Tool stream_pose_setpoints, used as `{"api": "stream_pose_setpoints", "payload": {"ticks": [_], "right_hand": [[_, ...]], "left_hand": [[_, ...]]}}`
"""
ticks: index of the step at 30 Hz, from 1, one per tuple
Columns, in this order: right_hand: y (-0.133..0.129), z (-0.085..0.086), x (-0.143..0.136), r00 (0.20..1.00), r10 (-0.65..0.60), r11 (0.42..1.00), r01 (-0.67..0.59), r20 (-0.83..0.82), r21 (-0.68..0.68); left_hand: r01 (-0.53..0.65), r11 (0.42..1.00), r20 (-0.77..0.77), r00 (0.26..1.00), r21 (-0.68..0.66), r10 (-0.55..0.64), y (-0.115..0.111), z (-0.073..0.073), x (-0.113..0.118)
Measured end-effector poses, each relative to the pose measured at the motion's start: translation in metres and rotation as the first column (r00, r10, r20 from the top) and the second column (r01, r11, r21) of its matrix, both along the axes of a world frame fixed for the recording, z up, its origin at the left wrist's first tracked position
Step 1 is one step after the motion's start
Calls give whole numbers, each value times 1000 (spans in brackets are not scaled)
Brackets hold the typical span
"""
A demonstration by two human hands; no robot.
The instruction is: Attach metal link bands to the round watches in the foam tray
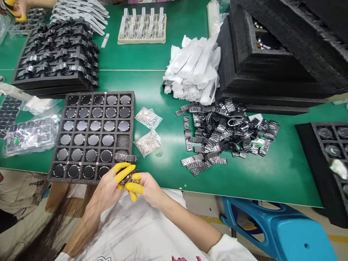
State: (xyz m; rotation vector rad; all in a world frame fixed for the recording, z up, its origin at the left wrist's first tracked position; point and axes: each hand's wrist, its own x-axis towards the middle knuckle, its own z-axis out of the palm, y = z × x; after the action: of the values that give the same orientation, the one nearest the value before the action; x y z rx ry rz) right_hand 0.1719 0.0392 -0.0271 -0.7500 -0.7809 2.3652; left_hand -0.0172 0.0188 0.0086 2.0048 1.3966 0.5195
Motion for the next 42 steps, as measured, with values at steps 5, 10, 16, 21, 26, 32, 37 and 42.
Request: {"api": "stream_pose_setpoints", "payload": {"ticks": [5,10,16,21,26,32,37,42], "right_hand": [[-7,-7,-4,998,-60,997,59,-20,-43],[-14,-8,-10,975,-219,971,221,21,-94],[-15,-6,-11,975,-223,970,224,19,-93],[-17,-3,-9,978,-208,976,208,17,-67],[-15,0,-7,980,-197,979,198,21,-39],[-13,-1,-7,984,-176,983,175,-16,-51],[-14,-9,-4,988,-146,988,143,-52,-59],[-8,-14,5,989,-143,985,146,-40,92]], "left_hand": [[-53,998,31,998,-14,54,-4,-3,3],[-11,999,147,989,-35,16,-5,-1,1],[24,999,226,974,-35,-15,-2,3,2],[17,999,257,966,-49,-4,1,5,6],[14,992,327,945,-127,29,-2,2,6],[-9,995,328,944,-104,43,-6,-4,6],[-12,958,549,818,-285,174,-5,-7,1],[123,753,678,545,-647,493,-12,-7,-11]]}}
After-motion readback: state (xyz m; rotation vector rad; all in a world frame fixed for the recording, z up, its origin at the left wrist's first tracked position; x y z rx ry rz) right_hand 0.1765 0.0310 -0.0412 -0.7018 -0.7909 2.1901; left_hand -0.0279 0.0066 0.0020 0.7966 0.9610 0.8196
